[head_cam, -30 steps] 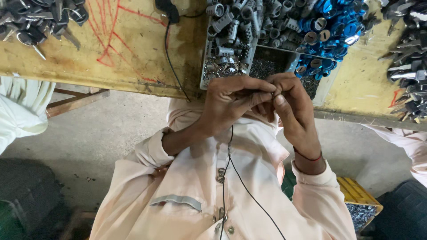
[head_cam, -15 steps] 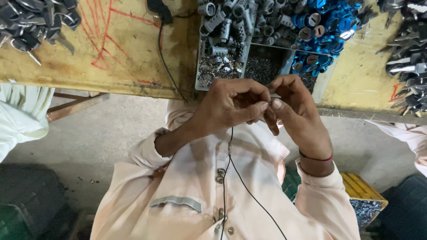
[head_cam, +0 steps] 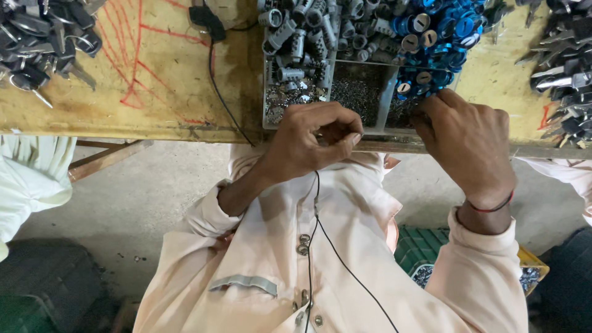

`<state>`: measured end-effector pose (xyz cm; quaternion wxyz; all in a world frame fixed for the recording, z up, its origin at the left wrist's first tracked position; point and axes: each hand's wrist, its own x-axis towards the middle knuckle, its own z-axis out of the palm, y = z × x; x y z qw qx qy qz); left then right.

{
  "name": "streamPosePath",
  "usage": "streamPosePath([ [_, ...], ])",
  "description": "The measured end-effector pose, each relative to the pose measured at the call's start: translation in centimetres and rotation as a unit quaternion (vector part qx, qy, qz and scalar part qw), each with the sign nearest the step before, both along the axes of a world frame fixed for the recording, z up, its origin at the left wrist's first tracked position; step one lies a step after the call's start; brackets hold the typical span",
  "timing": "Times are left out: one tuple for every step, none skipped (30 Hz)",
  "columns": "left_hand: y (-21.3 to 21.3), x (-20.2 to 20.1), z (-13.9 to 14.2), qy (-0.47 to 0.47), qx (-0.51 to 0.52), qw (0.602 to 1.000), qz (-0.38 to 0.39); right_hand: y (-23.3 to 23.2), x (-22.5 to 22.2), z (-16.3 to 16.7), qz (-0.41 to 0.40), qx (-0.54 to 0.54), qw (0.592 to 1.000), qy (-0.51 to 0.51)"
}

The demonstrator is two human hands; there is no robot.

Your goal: The person sits at a workbench and assembles small metal fittings by hand, picking gray connector bodies and blue caps from a compartment tray, pressing the parts together, and placing completed assemblies aside on the bench.

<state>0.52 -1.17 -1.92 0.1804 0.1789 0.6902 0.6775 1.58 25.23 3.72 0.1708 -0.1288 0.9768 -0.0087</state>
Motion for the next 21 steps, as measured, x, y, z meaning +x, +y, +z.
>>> streamPosePath([
  [0.1,-0.1,-0.1,0.008,0.008,1.0,-0.004,0.2,0.0,-0.1,-0.003,-0.007,1.0,0.002],
  [0.3,-0.2,-0.1,0.016,0.015,1.0,-0.006,0.4,0.0,-0.2,-0.003,-0.015,1.0,0.004],
  [0.3,-0.3,-0.1,0.025,0.021,0.999,-0.008,0.5,-0.1,-0.3,-0.003,-0.024,1.0,0.006],
  [0.3,-0.3,-0.1,0.019,0.018,1.0,-0.01,0.7,-0.1,-0.4,0.006,-0.037,0.999,0.008],
  [0.3,-0.4,-0.1,0.013,0.016,1.0,-0.015,0.9,-0.2,-0.3,0.011,-0.049,0.999,0.008],
  [0.3,-0.4,-0.1,0.007,0.016,1.0,-0.021,1.1,-0.2,-0.2,0.016,-0.06,0.998,0.009],
  [0.3,-0.5,0.0,0.006,0.01,1.0,-0.018,1.1,-0.3,-0.1,-0.013,-0.099,0.995,0.018],
  [0.3,-0.5,0.1,0.005,0.004,1.0,-0.013,1.1,-0.3,0.2,-0.041,-0.138,0.989,0.028],
  [0.2,-0.5,0.2,0.004,-0.003,1.0,-0.008,0.9,-0.2,0.5,-0.068,-0.177,0.981,0.036],
  [0.3,-0.4,0.4,0.007,0.003,1.0,-0.001,0.5,0.1,0.6,-0.152,-0.328,0.932,-0.006],
  [0.5,-0.2,0.6,0.008,0.008,1.0,0.008,-0.2,0.6,0.7,-0.231,-0.468,0.852,-0.05],
  [0.9,0.0,0.8,0.009,0.014,1.0,0.017,-0.8,0.8,0.6,-0.244,-0.522,0.815,-0.055],
  [1.4,0.3,0.9,-0.057,0.057,0.996,0.028,-1.4,1.2,0.4,-0.256,-0.575,0.775,-0.06],
  [2.0,0.6,1.0,-0.122,0.099,0.987,0.036,-2.7,1.8,-0.5,-0.208,-0.557,0.804,-0.023],
  [2.4,0.7,1.1,-0.187,0.139,0.972,0.041,-3.4,2.2,-1.0,-0.162,-0.536,0.828,0.014],
  [2.6,0.7,1.0,-0.199,0.152,0.967,0.034,-3.6,2.5,-1.4,-0.171,-0.536,0.827,0.023],
  [2.6,0.7,1.0,-0.211,0.166,0.963,0.027,-3.9,2.9,-1.9,-0.179,-0.535,0.825,0.032],
  [2.6,0.6,1.0,-0.222,0.18,0.958,0.024,-3.8,3.0,-2.1,-0.183,-0.535,0.824,0.039],
  [2.5,0.5,1.0,-0.224,0.179,0.958,0.01,-3.7,3.2,-2.2,-0.187,-0.54,0.82,0.029],
  [2.3,0.5,1.0,-0.225,0.178,0.958,-0.005,-3.5,3.4,-2.1,-0.191,-0.546,0.816,0.019],
  [2.2,0.4,1.0,-0.227,0.177,0.958,-0.019,-3.3,3.5,-2.0,-0.195,-0.551,0.811,0.01],
])
